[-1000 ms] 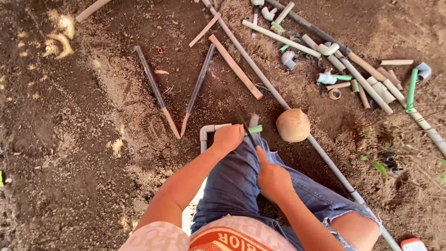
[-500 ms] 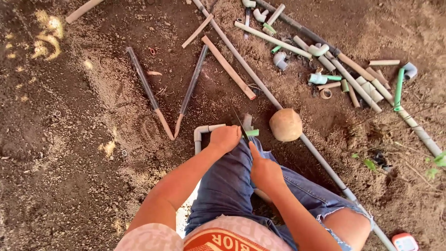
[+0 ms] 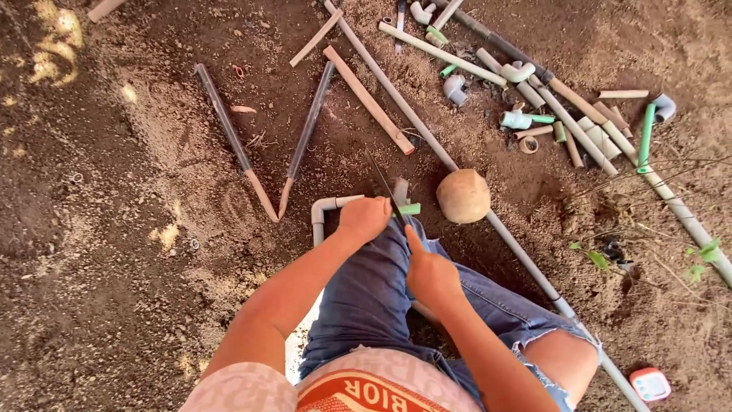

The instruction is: Sawing a green PVC pipe using a handheld hacksaw blade while sitting on the ground.

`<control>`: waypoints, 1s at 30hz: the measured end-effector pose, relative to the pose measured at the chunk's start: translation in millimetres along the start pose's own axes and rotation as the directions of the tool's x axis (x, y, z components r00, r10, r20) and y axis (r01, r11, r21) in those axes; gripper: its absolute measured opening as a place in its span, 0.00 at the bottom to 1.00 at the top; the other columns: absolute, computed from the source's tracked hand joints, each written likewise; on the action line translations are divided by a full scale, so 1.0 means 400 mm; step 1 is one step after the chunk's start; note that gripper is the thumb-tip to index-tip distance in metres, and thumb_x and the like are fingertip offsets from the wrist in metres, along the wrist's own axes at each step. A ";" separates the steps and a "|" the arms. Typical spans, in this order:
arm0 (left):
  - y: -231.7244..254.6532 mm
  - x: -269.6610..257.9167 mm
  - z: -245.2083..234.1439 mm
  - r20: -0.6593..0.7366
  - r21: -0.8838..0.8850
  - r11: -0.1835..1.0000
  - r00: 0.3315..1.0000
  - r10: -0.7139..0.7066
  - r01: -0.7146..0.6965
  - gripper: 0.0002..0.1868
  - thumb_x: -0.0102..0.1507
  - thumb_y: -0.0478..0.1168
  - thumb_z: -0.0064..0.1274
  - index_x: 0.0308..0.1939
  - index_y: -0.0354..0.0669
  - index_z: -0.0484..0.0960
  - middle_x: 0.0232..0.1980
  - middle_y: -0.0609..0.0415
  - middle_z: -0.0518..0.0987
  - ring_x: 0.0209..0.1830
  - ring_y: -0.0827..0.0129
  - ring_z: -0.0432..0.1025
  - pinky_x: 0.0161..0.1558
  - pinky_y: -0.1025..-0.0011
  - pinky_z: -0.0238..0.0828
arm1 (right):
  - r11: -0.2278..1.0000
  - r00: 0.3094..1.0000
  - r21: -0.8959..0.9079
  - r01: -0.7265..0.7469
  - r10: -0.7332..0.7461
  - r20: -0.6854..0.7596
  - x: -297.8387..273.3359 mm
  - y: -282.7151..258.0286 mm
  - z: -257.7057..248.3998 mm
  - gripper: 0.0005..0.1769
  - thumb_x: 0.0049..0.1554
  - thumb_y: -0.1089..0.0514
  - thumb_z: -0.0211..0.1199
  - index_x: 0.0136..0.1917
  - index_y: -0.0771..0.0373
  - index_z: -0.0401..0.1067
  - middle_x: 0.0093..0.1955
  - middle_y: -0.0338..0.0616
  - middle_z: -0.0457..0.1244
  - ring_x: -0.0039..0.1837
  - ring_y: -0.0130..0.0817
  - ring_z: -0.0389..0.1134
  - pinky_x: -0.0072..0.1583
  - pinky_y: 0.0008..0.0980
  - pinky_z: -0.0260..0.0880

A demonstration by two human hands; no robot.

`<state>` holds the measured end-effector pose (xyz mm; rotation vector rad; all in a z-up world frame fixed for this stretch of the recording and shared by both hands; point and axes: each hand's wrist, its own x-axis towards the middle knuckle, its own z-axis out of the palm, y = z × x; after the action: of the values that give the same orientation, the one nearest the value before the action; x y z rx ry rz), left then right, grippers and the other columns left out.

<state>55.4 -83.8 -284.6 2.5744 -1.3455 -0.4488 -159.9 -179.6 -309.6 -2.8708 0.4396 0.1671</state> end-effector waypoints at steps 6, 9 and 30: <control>-0.017 0.025 0.037 -0.028 -0.040 0.996 0.996 -0.082 0.080 0.30 0.76 0.51 0.25 0.35 0.41 0.81 0.29 0.46 0.83 0.29 0.55 0.81 0.33 0.61 0.79 | 0.999 0.998 -0.028 -0.042 0.043 0.044 -0.093 -0.027 -0.040 0.47 0.62 0.58 0.52 0.90 0.52 0.39 0.30 0.47 0.69 0.31 0.40 0.71 0.33 0.42 0.75; -0.013 0.028 0.051 -0.293 0.005 0.995 0.952 -0.092 0.097 0.23 0.71 0.48 0.42 0.28 0.42 0.83 0.26 0.43 0.83 0.21 0.42 0.73 0.27 0.50 0.70 | 0.989 0.993 0.097 -0.113 0.114 -0.010 -0.142 -0.038 -0.076 0.50 0.54 0.52 0.66 0.86 0.54 0.49 0.33 0.50 0.71 0.30 0.49 0.73 0.34 0.46 0.72; -0.046 0.020 0.036 -0.034 -0.040 0.999 0.999 -0.006 0.005 0.33 0.78 0.53 0.20 0.38 0.40 0.80 0.28 0.44 0.82 0.24 0.57 0.77 0.29 0.63 0.76 | 0.984 0.998 0.172 -0.043 0.035 0.049 -0.010 -0.010 -0.041 0.39 0.68 0.56 0.47 0.90 0.51 0.43 0.32 0.52 0.68 0.31 0.45 0.71 0.33 0.43 0.70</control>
<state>68.5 -80.5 -305.0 2.5426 -1.3054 -0.4260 -161.1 -178.9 -292.2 -2.6843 0.4768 0.1913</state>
